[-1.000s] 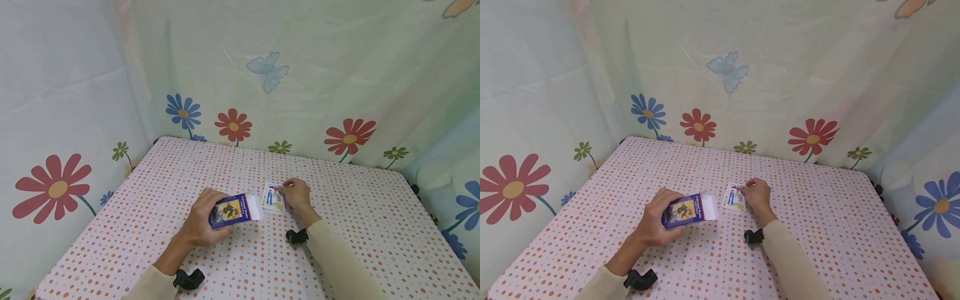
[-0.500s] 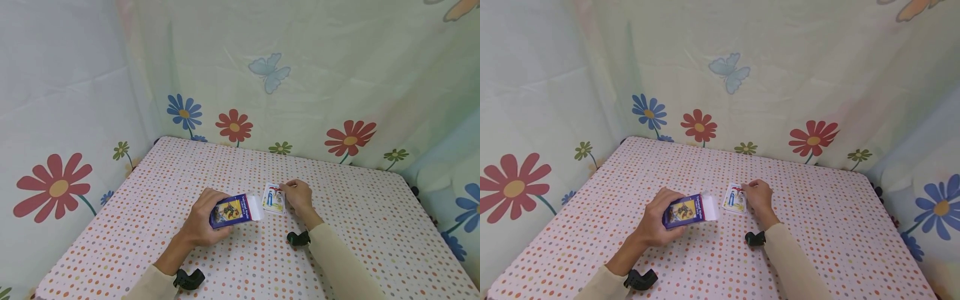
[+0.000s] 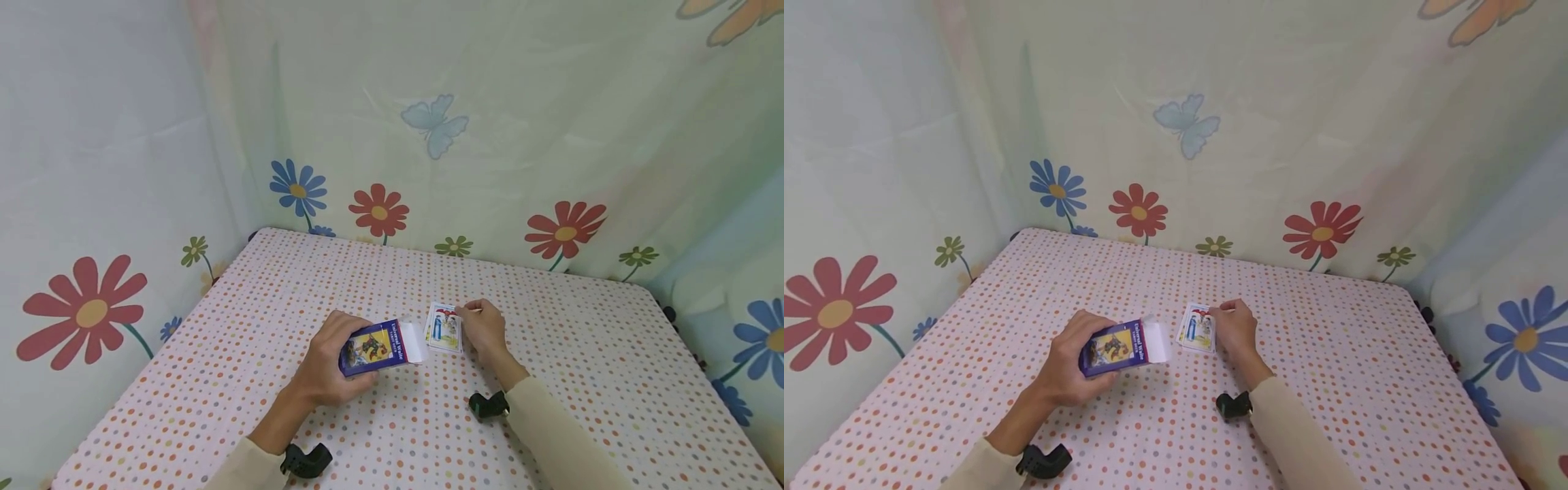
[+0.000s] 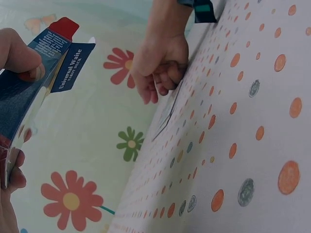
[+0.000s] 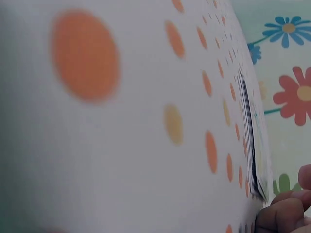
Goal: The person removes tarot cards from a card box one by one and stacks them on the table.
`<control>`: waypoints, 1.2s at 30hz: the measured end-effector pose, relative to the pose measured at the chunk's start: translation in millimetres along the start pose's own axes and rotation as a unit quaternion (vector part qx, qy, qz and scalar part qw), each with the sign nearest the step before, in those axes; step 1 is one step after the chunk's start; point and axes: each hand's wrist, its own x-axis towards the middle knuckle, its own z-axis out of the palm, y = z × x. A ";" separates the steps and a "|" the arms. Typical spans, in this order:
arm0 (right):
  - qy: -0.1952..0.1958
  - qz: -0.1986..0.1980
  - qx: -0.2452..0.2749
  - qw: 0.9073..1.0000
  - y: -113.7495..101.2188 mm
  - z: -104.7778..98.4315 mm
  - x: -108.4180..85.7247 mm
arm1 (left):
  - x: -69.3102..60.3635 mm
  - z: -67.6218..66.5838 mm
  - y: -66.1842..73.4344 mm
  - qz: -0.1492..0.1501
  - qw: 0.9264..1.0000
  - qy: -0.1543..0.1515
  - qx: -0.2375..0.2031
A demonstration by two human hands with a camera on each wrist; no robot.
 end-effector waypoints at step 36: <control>-0.050 -0.181 0.315 0.930 -33.7 19.9 -121.3 | -2.9 3.0 -3.6 -0.002 1.000 -0.005 0.003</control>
